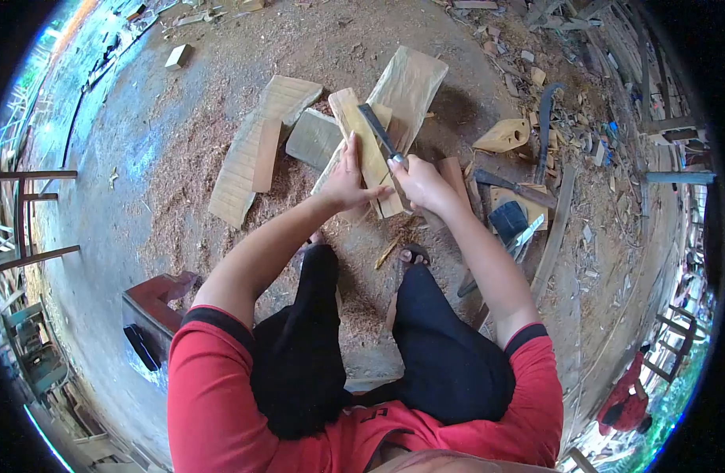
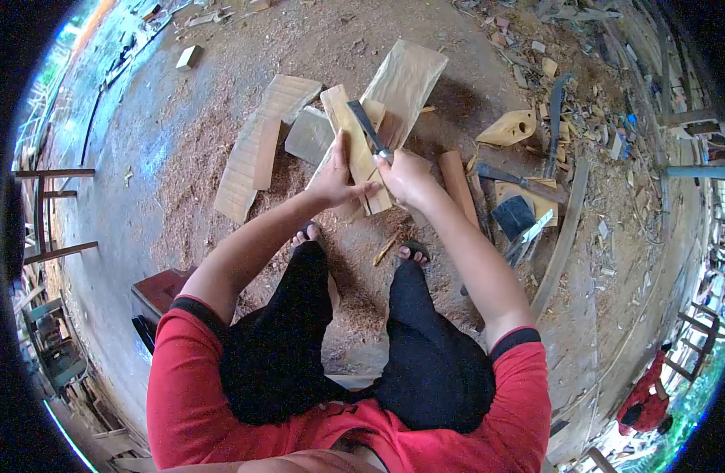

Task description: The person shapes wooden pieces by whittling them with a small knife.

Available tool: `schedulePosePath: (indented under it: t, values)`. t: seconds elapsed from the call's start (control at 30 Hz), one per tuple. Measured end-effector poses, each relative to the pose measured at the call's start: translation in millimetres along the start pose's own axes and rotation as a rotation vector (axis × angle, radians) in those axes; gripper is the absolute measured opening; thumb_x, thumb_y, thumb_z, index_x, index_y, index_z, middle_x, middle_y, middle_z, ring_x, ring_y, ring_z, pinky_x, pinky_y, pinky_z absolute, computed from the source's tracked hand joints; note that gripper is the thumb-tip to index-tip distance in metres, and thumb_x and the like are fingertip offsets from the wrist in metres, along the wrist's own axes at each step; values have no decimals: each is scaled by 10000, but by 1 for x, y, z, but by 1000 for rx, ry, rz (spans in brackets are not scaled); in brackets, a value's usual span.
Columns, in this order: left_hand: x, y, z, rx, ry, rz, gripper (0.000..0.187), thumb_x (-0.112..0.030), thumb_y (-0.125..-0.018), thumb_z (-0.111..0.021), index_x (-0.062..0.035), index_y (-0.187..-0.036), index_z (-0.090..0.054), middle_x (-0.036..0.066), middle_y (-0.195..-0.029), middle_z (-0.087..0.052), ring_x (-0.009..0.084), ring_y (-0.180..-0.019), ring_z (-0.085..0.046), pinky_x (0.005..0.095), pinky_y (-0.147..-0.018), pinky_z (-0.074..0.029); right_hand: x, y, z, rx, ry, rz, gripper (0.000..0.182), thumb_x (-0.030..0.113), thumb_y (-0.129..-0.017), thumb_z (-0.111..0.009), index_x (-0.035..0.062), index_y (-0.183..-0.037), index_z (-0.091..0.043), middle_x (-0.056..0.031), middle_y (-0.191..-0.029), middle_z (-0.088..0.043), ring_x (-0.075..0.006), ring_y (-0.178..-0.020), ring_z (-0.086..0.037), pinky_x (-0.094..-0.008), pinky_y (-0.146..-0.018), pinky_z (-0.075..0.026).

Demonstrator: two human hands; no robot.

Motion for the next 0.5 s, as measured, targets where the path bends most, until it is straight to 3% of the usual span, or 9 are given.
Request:
schedulePosePath:
  t: [0.07,0.13,0.23,0.43,0.5]
  values:
    - [-2,1,1,9,1,30,1276,-586,-580,-708,29,-1351,102,309,-1388,-99,405,-1316,-97,391,-1073,-161,4,9,4,12,-24,-11,470,401,-882,-420,-53,-949,-521,-271,-803,-594,-396,-816,-588,-433,-747,-458]
    - [2,0,-1,5,32,24,1272,-586,-579,-709,31,-1353,89,303,-1392,-99,406,-1316,-97,392,-1073,-160,6,27,5,129,-161,-158,467,408,-889,-410,-48,-934,-499,-278,-799,-587,-396,-794,-589,-436,-728,-456]
    - [4,-1,-3,-8,78,21,1271,-589,-574,-711,35,-1355,74,299,-1394,-98,407,-1315,-95,394,-1074,-158,-19,43,-9,61,-21,-77,469,414,-897,-398,-48,-911,-477,-281,-804,-582,-401,-787,-586,-447,-713,-447]
    - [-2,1,1,-26,36,19,1270,-581,-562,-721,18,-1363,62,302,-1387,-116,410,-1309,-125,402,-1067,-177,-36,80,-9,118,-25,-119,467,416,-898,-397,-45,-903,-471,-274,-819,-580,-405,-817,-580,-444,-721,-438]
    - [-5,1,3,67,40,62,1243,-511,-594,-744,40,-1354,72,295,-1383,-116,368,-1313,-142,368,-1071,-168,-39,86,-10,131,-46,-128,465,415,-898,-398,-44,-902,-469,-273,-820,-579,-408,-816,-578,-443,-722,-437]
Point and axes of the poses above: each hand's wrist, its own y-axis away from the middle knuckle, its own z-axis out of the back of the hand, x = y × z, the point moved 2 cm from there along -y, towards the middle knuckle
